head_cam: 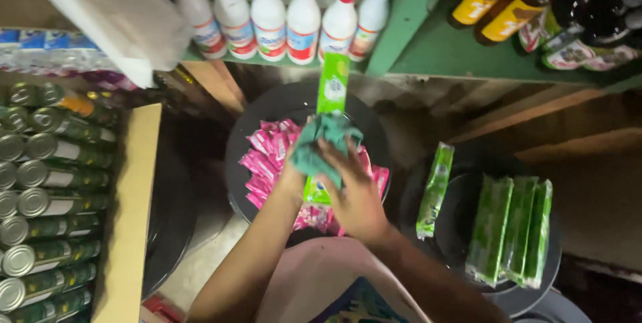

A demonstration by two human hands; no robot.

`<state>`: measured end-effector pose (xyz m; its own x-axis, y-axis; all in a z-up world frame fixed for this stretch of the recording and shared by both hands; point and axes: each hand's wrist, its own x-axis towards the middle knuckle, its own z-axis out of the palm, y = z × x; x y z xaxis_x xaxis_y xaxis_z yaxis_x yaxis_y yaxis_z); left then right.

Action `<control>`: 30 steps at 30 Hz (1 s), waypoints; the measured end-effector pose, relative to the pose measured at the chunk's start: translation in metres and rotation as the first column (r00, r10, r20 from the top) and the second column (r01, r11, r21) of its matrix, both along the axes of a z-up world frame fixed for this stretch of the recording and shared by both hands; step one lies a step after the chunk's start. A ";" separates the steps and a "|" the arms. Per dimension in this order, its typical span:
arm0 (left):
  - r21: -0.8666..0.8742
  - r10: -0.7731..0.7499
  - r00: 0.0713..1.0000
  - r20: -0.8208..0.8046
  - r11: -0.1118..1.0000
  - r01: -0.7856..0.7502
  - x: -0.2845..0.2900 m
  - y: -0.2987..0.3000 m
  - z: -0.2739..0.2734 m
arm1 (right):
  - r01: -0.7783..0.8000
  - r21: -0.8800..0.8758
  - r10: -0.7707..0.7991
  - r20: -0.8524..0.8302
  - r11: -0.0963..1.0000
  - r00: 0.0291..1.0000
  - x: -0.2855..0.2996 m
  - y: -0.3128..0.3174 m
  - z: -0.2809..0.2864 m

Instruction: Wiping down individual detergent packets with a cloth and placing them on shelves.

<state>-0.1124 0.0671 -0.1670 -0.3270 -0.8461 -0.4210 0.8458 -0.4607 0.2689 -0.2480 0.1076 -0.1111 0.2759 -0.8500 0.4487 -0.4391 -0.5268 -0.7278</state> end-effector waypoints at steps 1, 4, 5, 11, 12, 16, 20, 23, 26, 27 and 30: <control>-0.017 0.026 0.998 -0.063 0.999 -0.027 0.008 -0.008 -0.010 | -0.051 0.110 0.050 0.016 0.993 0.999 0.002 0.011 0.004; -0.273 0.182 0.977 0.107 0.951 -0.147 0.035 -0.056 -0.098 | -0.232 0.263 0.207 0.120 0.937 0.971 0.003 0.032 0.008; -0.511 0.342 0.891 0.300 0.846 -0.153 0.046 -0.074 -0.137 | -0.349 0.295 0.296 0.212 0.889 0.932 0.003 0.038 0.008; -0.321 0.184 0.958 0.219 0.941 -0.107 0.052 -0.016 0.008 | -0.050 0.220 -0.016 0.289 0.974 0.957 0.007 0.015 0.016; -0.326 0.187 0.958 0.220 0.939 -0.108 0.049 -0.023 -0.013 | -0.052 0.216 -0.013 0.290 0.975 0.957 0.018 0.014 0.019; -0.159 0.144 0.891 -0.431 0.959 -0.233 0.030 -0.015 -0.028 | -0.346 -0.010 0.340 0.208 0.938 0.917 0.042 0.028 -0.001; -0.044 0.292 0.803 -0.519 0.929 -0.367 0.022 -0.014 -0.023 | -0.471 -0.123 0.474 -0.006 0.874 0.881 0.043 0.030 -0.018; -0.103 0.227 0.770 -0.596 0.930 -0.354 0.024 -0.008 -0.004 | -0.541 -0.105 0.546 0.016 0.834 0.838 0.042 0.010 -0.016; -0.014 0.255 0.814 -0.522 0.952 -0.307 0.029 0.000 0.024 | -0.445 -0.018 0.445 0.076 0.895 0.892 0.046 -0.010 -0.002; -0.018 0.251 0.815 -0.522 0.952 -0.306 0.031 0.003 0.033 | -0.444 -0.022 0.444 0.075 0.896 0.893 0.046 -0.024 -0.004; 0.123 0.277 0.871 -0.406 0.961 -0.248 0.034 0.014 0.054 | -0.257 -0.038 0.260 0.119 0.966 0.958 0.044 -0.058 0.004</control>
